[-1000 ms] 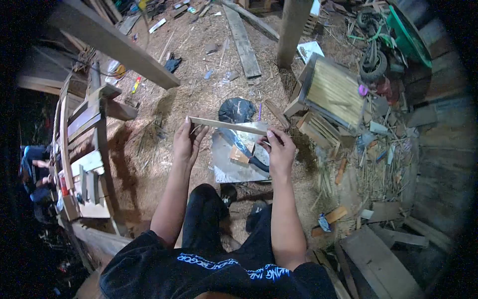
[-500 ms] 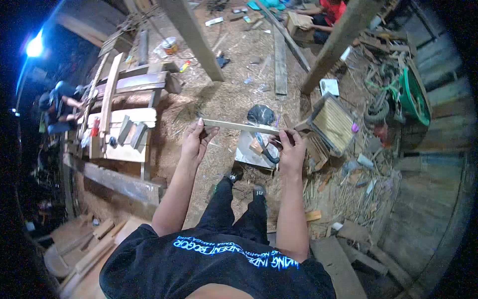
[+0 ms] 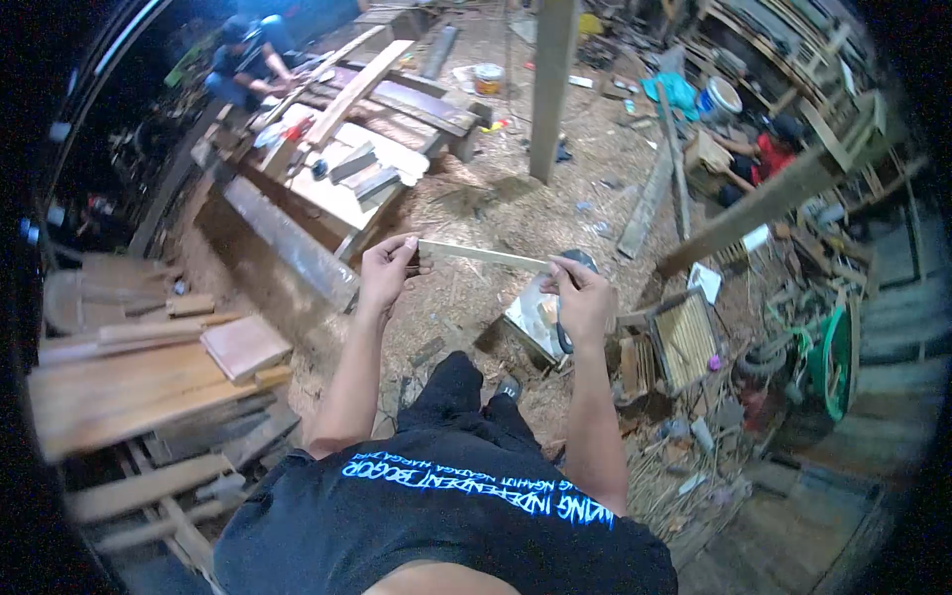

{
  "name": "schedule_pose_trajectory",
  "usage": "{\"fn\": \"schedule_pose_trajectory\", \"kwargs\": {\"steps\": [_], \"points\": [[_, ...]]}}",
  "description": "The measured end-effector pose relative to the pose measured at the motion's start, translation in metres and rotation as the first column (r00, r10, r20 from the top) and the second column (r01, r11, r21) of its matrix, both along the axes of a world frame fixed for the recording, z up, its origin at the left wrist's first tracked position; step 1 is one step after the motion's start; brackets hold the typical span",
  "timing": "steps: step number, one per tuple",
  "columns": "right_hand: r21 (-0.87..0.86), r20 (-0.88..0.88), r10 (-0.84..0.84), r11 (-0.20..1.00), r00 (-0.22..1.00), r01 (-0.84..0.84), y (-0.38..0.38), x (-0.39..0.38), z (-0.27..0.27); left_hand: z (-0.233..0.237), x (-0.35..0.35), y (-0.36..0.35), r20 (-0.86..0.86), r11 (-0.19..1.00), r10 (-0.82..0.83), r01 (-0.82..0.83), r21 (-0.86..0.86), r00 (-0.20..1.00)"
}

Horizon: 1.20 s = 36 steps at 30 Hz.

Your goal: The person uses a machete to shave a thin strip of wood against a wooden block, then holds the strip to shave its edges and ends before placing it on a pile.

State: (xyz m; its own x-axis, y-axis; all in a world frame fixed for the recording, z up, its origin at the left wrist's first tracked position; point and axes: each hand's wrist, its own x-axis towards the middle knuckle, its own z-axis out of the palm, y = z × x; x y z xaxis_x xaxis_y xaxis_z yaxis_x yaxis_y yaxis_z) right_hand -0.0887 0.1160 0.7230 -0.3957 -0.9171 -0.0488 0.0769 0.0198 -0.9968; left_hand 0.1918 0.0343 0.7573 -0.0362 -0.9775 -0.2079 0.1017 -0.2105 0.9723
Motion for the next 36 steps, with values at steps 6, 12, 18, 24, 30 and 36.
{"fn": "schedule_pose_trajectory", "kwargs": {"steps": [6, 12, 18, 24, 30, 36], "points": [[-0.001, -0.053, 0.204, 0.979, 0.978, -0.204, -0.031, 0.053, 0.024, -0.012, 0.07, 0.016, -0.031, 0.985, 0.175, -0.175, -0.004, 0.984], [-0.064, -0.065, 0.404, 0.911, 0.912, -0.408, -0.064, 0.105, 0.029, 0.009, 0.126, 0.034, 0.085, 0.941, 0.338, -0.338, -0.014, 0.937], [-0.062, -0.103, 0.454, 0.885, 0.885, -0.461, -0.076, 0.152, 0.046, 0.025, 0.16, 0.045, 0.033, 0.9, 0.435, -0.434, -0.031, 0.9], [-0.066, -0.189, 0.453, 0.88, 0.871, -0.471, -0.083, 0.18, 0.063, 0.043, 0.187, 0.044, -0.088, 0.896, 0.438, -0.443, -0.04, 0.894], [-0.12, -0.424, 0.4, 0.864, 0.812, -0.489, -0.088, 0.194, 0.07, 0.039, 0.207, 0.031, -0.069, 0.897, 0.439, -0.442, -0.032, 0.896], [-0.188, -0.471, 0.303, 0.883, 0.828, -0.43, -0.091, 0.207, 0.078, 0.035, 0.211, 0.023, -0.07, 0.883, 0.464, -0.467, -0.04, 0.883]]}}
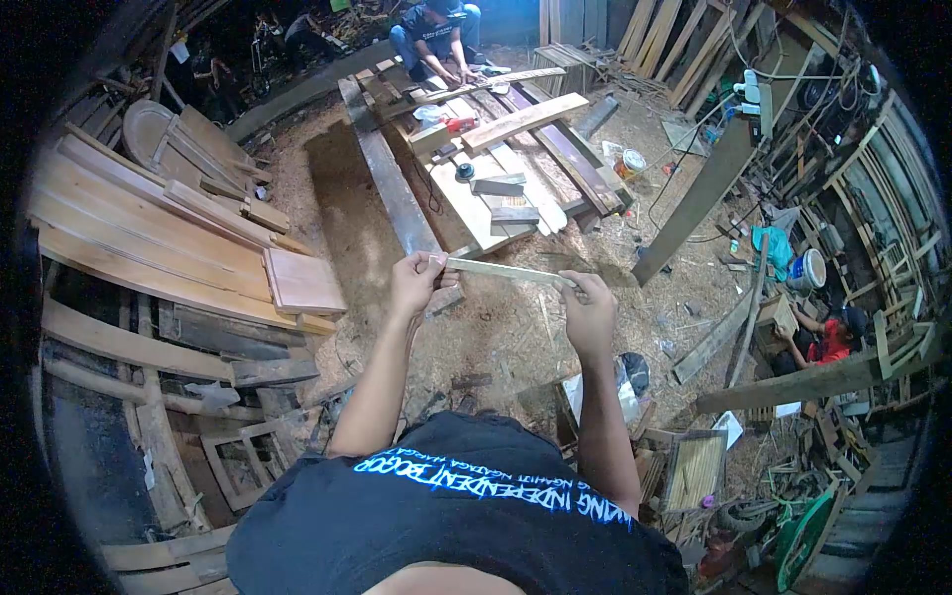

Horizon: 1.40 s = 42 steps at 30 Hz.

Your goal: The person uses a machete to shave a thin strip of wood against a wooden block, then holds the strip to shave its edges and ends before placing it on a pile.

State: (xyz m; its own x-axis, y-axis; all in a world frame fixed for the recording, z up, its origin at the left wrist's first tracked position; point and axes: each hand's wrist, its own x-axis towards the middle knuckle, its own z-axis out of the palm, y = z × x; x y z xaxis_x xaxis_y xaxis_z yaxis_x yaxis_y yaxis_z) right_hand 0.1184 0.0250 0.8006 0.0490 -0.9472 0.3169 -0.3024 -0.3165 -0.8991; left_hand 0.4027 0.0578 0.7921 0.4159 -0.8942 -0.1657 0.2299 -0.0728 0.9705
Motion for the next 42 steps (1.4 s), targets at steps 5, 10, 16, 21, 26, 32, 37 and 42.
{"fn": "schedule_pose_trajectory", "kwargs": {"steps": [5, 10, 16, 21, 26, 32, 37, 42], "points": [[-0.085, -0.055, -0.026, 0.996, 0.998, 0.022, -0.006, 0.004, -0.01, -0.001, -0.001, -0.004, 0.042, 0.999, 0.03, -0.029, -0.024, 0.999], [-0.121, -0.047, -0.037, 0.992, 0.998, 0.031, -0.009, 0.01, -0.015, 0.009, 0.005, -0.005, 0.052, 0.995, 0.02, -0.015, -0.096, 0.998], [0.137, 0.294, 0.06, 0.985, 0.954, -0.104, -0.011, 0.014, -0.013, 0.017, 0.009, -0.002, -0.202, 0.997, 0.001, -0.016, -0.072, 0.979], [0.25, 0.506, 0.025, 0.952, 0.862, -0.175, -0.007, 0.014, -0.012, 0.014, 0.008, 0.002, -0.302, 0.997, -0.021, -0.004, -0.081, 0.953], [0.261, 0.529, 0.033, 0.945, 0.848, -0.199, -0.008, 0.009, -0.017, 0.006, 0.011, 0.001, -0.328, 0.99, -0.051, 0.005, -0.14, 0.943], [0.303, 0.622, 0.001, 0.922, 0.783, -0.242, -0.003, 0.007, -0.011, 0.01, 0.01, 0.003, -0.407, 0.994, -0.06, 0.017, -0.108, 0.911], [0.344, 0.709, -0.053, 0.897, 0.703, -0.279, 0.001, 0.002, -0.013, 0.011, 0.005, 0.007, -0.463, 0.993, -0.068, 0.015, -0.118, 0.884], [0.301, 0.861, -0.064, 0.863, 0.504, -0.405, 0.001, -0.002, -0.019, 0.009, 0.002, 0.008, -0.507, 0.988, -0.079, 0.001, -0.152, 0.858]]}}
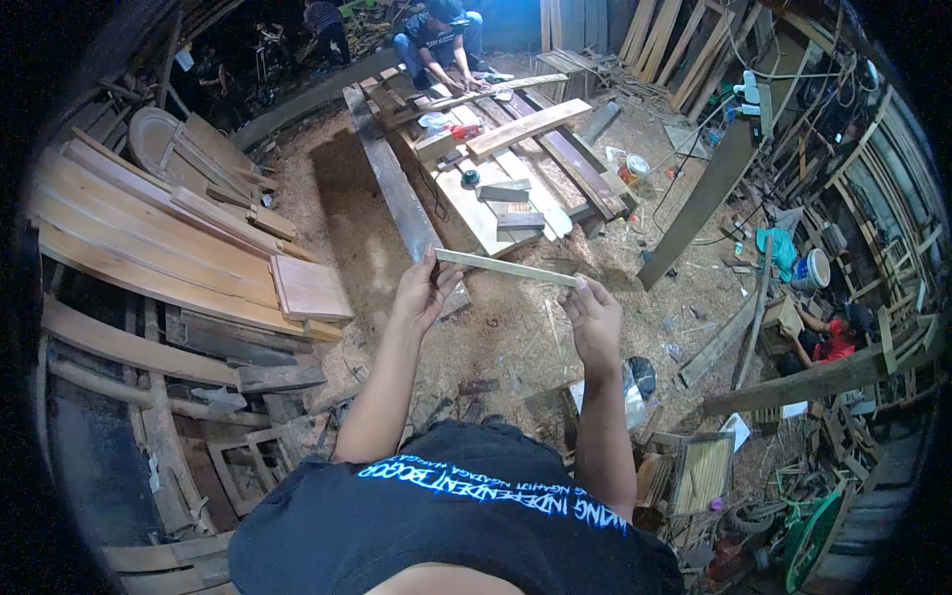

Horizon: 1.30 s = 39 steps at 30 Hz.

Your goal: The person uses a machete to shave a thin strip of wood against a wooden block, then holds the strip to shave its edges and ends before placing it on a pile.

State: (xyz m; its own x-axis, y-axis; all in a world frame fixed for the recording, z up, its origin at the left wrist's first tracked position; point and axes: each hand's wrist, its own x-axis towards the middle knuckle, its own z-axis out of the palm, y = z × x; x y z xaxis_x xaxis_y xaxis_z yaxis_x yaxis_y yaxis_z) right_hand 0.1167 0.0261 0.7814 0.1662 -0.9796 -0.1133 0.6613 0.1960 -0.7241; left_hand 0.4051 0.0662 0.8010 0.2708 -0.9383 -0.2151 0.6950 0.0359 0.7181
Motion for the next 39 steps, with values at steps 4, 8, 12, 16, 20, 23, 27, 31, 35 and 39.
{"fn": "schedule_pose_trajectory", "kwargs": {"steps": [4, 8, 12, 16, 20, 23, 27, 31, 35, 39], "points": [[0.058, 0.086, -0.006, 0.998, 0.996, 0.001, 0.0, 0.001, -0.006, -0.004, 0.001, 0.001, -0.063, 1.0, -0.02, 0.019, -0.012, 0.998], [0.053, 0.097, 0.022, 0.998, 0.995, -0.028, 0.002, 0.003, -0.009, -0.013, 0.006, 0.001, -0.026, 1.0, -0.003, 0.002, -0.006, 1.0], [0.034, 0.085, 0.059, 0.998, 0.995, -0.062, 0.006, 0.004, -0.002, -0.011, 0.009, 0.004, -0.038, 1.0, -0.017, 0.017, -0.018, 0.999], [0.026, 0.028, 0.047, 0.999, 0.999, -0.048, 0.006, 0.011, 0.006, -0.007, 0.006, 0.006, -0.056, 1.0, 0.028, -0.028, 0.003, 0.998], [0.045, 0.024, -0.033, 0.998, 0.999, 0.032, 0.003, 0.014, 0.002, -0.001, 0.005, 0.008, -0.039, 0.999, 0.034, -0.035, -0.026, 0.999], [0.056, 0.041, -0.048, 0.997, 0.998, 0.045, 0.0, 0.013, -0.003, -0.004, 0.005, 0.008, -0.016, 0.997, 0.031, -0.032, -0.067, 0.999], [0.065, 0.079, -0.046, 0.997, 0.996, 0.041, 0.0, 0.014, -0.001, -0.007, 0.005, 0.005, -0.089, 0.997, 0.029, -0.036, -0.07, 0.996], [0.061, 0.056, -0.032, 0.998, 0.998, 0.029, 0.001, 0.014, 0.001, -0.003, 0.0, 0.005, -0.134, 0.995, 0.036, -0.048, -0.083, 0.99], [0.075, 0.055, -0.014, 0.997, 0.998, 0.01, 0.0, 0.015, -0.005, -0.011, 0.003, 0.001, -0.168, 0.996, 0.012, -0.027, -0.088, 0.986], [0.076, 0.069, -0.003, 0.997, 0.998, -0.002, -0.001, 0.014, -0.006, -0.01, 0.003, 0.0, -0.176, 0.998, 0.038, -0.044, -0.035, 0.984]]}}
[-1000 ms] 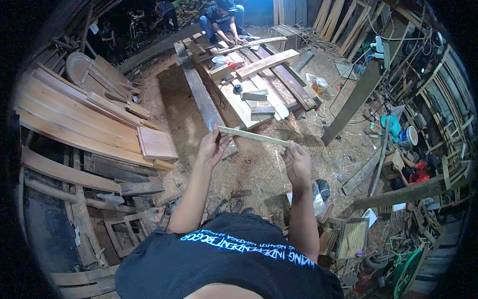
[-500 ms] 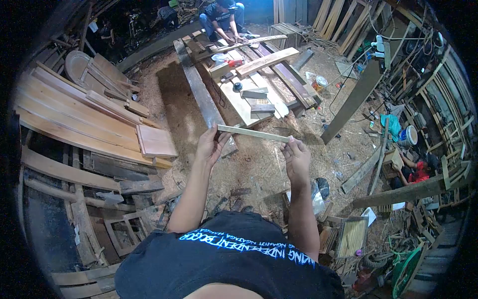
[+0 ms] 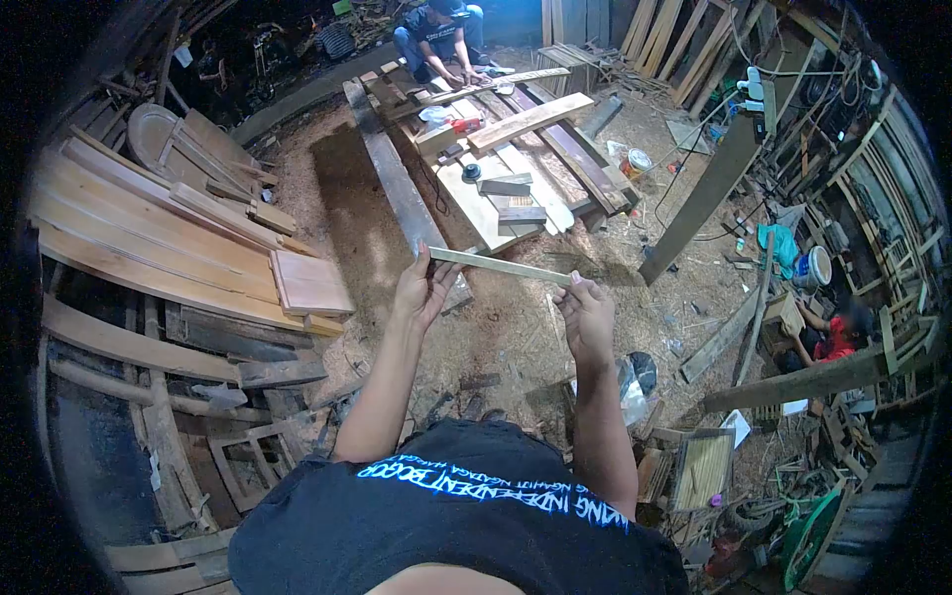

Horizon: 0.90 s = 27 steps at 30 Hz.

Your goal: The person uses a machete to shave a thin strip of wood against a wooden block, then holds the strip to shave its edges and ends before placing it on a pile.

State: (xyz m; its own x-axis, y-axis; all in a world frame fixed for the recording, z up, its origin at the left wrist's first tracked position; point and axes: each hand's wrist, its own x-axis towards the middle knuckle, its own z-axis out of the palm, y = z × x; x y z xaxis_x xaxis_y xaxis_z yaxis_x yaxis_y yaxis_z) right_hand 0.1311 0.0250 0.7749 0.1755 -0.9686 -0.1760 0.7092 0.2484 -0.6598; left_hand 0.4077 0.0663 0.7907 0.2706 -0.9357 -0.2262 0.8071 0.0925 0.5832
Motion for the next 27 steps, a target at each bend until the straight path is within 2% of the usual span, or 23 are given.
{"fn": "schedule_pose_trajectory", "kwargs": {"steps": [6, 8, 12, 16, 20, 27], "points": [[0.008, -0.049, -0.063, 0.998, 0.997, 0.063, 0.0, 0.004, 0.004, 0.0, 0.004, -0.001, 0.064, 1.0, 0.005, -0.007, 0.031, 0.998], [0.005, -0.055, -0.092, 0.996, 0.994, 0.092, -0.001, 0.006, 0.004, 0.002, 0.005, 0.0, 0.178, 0.999, 0.011, -0.02, 0.05, 0.984], [-0.031, -0.058, -0.161, 0.987, 0.985, 0.159, -0.001, 0.009, 0.002, 0.015, -0.002, 0.006, 0.255, 0.999, 0.007, -0.019, 0.045, 0.967], [-0.057, -0.099, -0.145, 0.989, 0.985, 0.14, 0.001, 0.009, 0.009, 0.012, -0.002, 0.004, 0.373, 0.996, 0.06, -0.081, 0.041, 0.926], [-0.149, -0.21, -0.161, 0.98, 0.964, 0.132, 0.009, 0.013, 0.018, 0.002, -0.001, 0.001, 0.451, 0.991, 0.136, -0.129, -0.047, 0.882], [-0.247, -0.435, -0.218, 0.962, 0.874, 0.116, 0.013, 0.011, 0.009, -0.001, -0.005, 0.001, 0.581, 0.982, 0.179, -0.181, -0.055, 0.794]]}}
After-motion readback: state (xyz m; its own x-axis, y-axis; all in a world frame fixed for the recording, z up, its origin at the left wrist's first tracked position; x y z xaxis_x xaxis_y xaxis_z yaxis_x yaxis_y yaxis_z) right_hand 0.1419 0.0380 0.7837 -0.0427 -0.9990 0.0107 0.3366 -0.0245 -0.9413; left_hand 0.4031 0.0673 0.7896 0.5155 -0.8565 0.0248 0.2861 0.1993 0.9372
